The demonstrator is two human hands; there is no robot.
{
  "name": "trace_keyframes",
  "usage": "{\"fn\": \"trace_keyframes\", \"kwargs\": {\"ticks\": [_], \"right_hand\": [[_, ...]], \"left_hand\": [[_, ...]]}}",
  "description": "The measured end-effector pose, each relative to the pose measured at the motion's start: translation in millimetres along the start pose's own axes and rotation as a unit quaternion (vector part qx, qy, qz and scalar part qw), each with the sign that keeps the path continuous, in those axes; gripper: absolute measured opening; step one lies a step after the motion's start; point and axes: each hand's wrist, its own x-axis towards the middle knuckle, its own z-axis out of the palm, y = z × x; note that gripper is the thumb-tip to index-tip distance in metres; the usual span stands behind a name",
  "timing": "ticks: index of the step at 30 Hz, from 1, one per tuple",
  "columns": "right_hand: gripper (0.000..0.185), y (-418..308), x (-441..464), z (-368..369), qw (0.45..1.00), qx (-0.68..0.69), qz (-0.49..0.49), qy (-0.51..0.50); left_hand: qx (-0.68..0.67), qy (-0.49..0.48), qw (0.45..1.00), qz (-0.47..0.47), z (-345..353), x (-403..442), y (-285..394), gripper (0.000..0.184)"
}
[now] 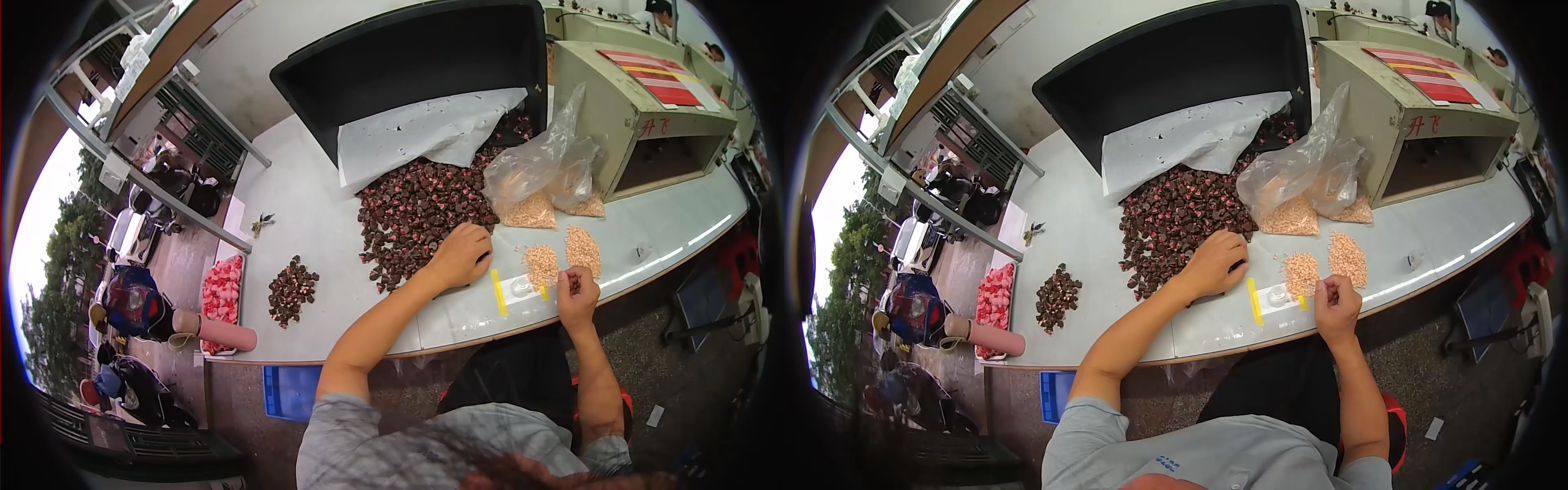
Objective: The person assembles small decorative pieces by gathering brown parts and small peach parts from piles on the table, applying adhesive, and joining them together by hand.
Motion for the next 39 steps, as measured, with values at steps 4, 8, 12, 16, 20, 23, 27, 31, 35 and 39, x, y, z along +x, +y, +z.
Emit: {"fn": "trace_keyframes", "kwargs": {"ticks": [4, 8, 12, 16, 20, 23, 27, 31, 35, 39], "right_hand": [[0.014, -0.6, -0.3, 0.8, 1.000, 0.005, -0.001, 0.000], [0.013, -1.1, -0.8, 0.0, 1.000, 0.000, 0.001, 0.000], [0.013, -2.4, 0.2, 1.0, 1.000, 0.002, -0.003, 0.005], [0.014, -1.6, -0.8, 0.7, 1.000, -0.001, -0.010, -0.002], [0.014, -0.9, -0.9, 0.8, 1.000, -0.002, -0.010, -0.003], [0.014, -1.5, -0.9, 0.8, 1.000, -0.002, -0.011, 0.002], [0.013, -0.1, -1.2, 0.5, 1.000, -0.006, -0.011, 0.002], [0.013, -2.2, -1.0, -0.5, 1.000, -0.005, 0.015, 0.001], [0.009, -1.4, 0.7, -4.8, 0.998, 0.041, 0.055, -0.013], [0.005, -8.5, 2.3, -20.8, 0.990, -0.014, 0.049, -0.129]], "left_hand": [[-0.010, -0.007, 1.000, -0.004, -11.5, -18.8, 3.9, 0.011], [0.022, 0.034, 0.999, -0.025, -31.7, -36.3, 16.6, 0.018], [0.082, 0.008, 0.987, -0.135, -54.8, -81.1, 13.7, 0.053], [0.135, -0.049, 0.971, -0.191, -58.4, -102.9, 27.9, 0.086], [0.178, -0.031, 0.965, -0.188, -51.4, -107.5, 20.0, 0.103], [0.183, 0.045, 0.973, -0.132, -50.9, -98.8, 23.9, 0.086], [0.153, 0.051, 0.986, -0.042, -50.6, -88.8, 45.5, 0.041], [0.193, -0.006, 0.981, -0.005, -39.9, -88.2, 53.5, 0.023], [0.198, -0.067, 0.978, 0.005, -43.2, -83.1, 63.4, 0.017], [0.120, -0.135, 0.983, -0.039, -41.6, -87.7, 63.7, 0.014]]}}
